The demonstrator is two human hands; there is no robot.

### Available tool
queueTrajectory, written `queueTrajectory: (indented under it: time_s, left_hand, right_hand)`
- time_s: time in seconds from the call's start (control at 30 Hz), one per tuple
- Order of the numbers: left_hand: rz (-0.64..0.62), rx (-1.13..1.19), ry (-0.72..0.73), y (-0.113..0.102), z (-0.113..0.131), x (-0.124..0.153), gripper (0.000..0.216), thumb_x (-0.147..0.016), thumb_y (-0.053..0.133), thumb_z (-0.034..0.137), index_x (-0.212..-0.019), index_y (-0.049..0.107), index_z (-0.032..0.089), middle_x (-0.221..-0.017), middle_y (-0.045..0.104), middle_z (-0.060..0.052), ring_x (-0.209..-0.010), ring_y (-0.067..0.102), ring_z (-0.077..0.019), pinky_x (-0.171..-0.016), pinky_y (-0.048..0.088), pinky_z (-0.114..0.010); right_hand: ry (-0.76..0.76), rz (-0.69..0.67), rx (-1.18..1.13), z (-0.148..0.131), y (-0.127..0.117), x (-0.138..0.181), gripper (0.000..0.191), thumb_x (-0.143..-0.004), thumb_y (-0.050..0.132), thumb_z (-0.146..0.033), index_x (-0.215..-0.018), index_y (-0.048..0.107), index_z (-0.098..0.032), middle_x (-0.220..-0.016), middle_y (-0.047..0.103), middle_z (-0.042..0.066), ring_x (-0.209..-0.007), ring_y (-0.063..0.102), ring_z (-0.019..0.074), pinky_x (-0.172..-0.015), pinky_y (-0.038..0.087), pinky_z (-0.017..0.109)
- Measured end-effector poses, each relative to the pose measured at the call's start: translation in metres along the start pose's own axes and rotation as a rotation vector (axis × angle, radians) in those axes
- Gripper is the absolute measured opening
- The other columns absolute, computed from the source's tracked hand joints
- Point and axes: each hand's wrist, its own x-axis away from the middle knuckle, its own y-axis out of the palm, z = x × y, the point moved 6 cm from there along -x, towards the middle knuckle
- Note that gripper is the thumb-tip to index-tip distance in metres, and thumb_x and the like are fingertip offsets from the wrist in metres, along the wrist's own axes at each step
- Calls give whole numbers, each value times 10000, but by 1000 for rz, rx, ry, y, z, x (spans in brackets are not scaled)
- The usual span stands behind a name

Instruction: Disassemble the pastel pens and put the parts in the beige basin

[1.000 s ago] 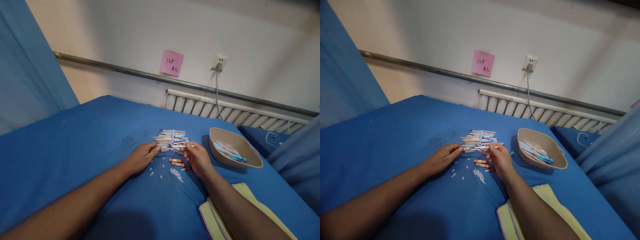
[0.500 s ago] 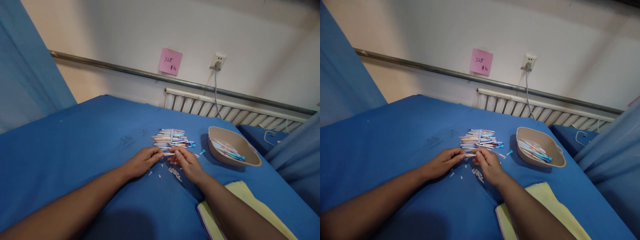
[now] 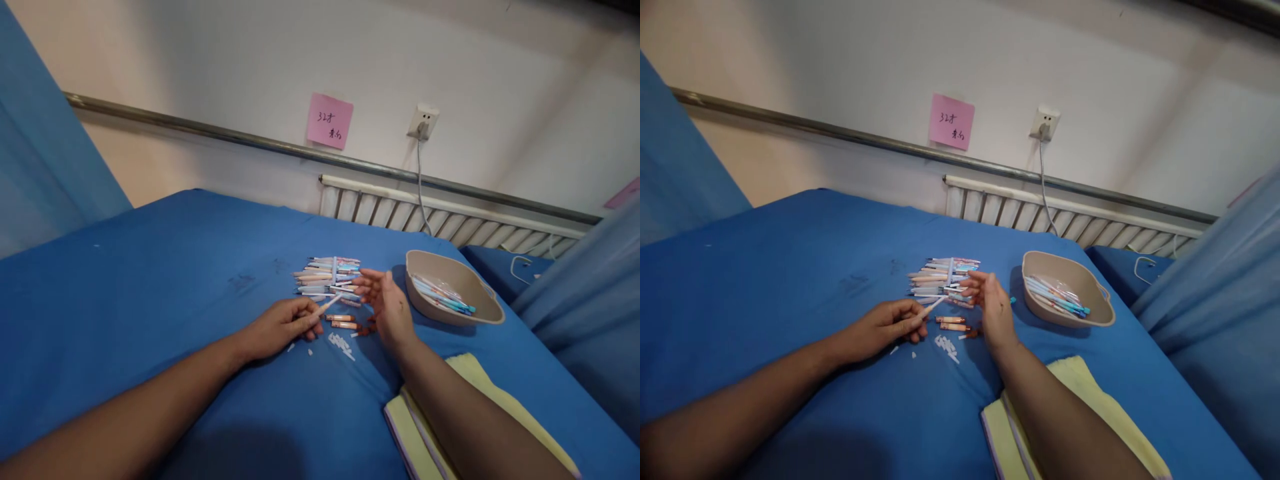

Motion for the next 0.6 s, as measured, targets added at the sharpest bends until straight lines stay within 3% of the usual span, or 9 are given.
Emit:
queueTrajectory:
  time_s: [0.1,0.2,0.3,0.43,0.6]
  left_hand:
    - [68,87,-2,-7,-3,-3,279,-817,550,429,-864,573,155,-840,656,-44,-696,586,-125,-665,464,-260]
    - [128,180,-17,-14,-6,-5,296,-815,557,432,-894,569,147,-875,668,-66,-685,599,-129,-645,465,-262]
    - [178,272,-57,-20,-9,-6,303,-812,569,416,-919,570,133,-908,677,-95,-705,619,-145,-638,471,-270]
    - [214,393,-113,-22,-10,-4,287,-802,592,379,-935,572,126,-934,685,-113,-714,639,-152,-652,482,-282]
    - [224,438,-112,-22,-10,-3,277,-804,591,368,-934,582,124,-924,689,-113,-711,645,-154,-642,482,-276]
  right_hand:
    - [5,157,52,1,-21,-11,370,-827,497,-508,-932,614,-172,-804,654,44,-657,575,135,-602,448,256]
    - [19,163,159,6,-25,-17,285,-771,580,-437,-873,610,-172,-737,640,14,-605,549,119,-580,429,241]
    - [28,49,332,15,-17,-16,227,-753,585,-389,-847,609,-184,-735,644,10,-635,565,137,-608,443,259]
    - [-64,-139,738,20,-5,-8,157,-786,532,-295,-876,641,-225,-802,654,12,-735,586,170,-678,452,302]
    - [-161,-220,1030,15,-2,-4,193,-790,494,-179,-897,645,-234,-826,650,25,-776,584,183,-705,442,312]
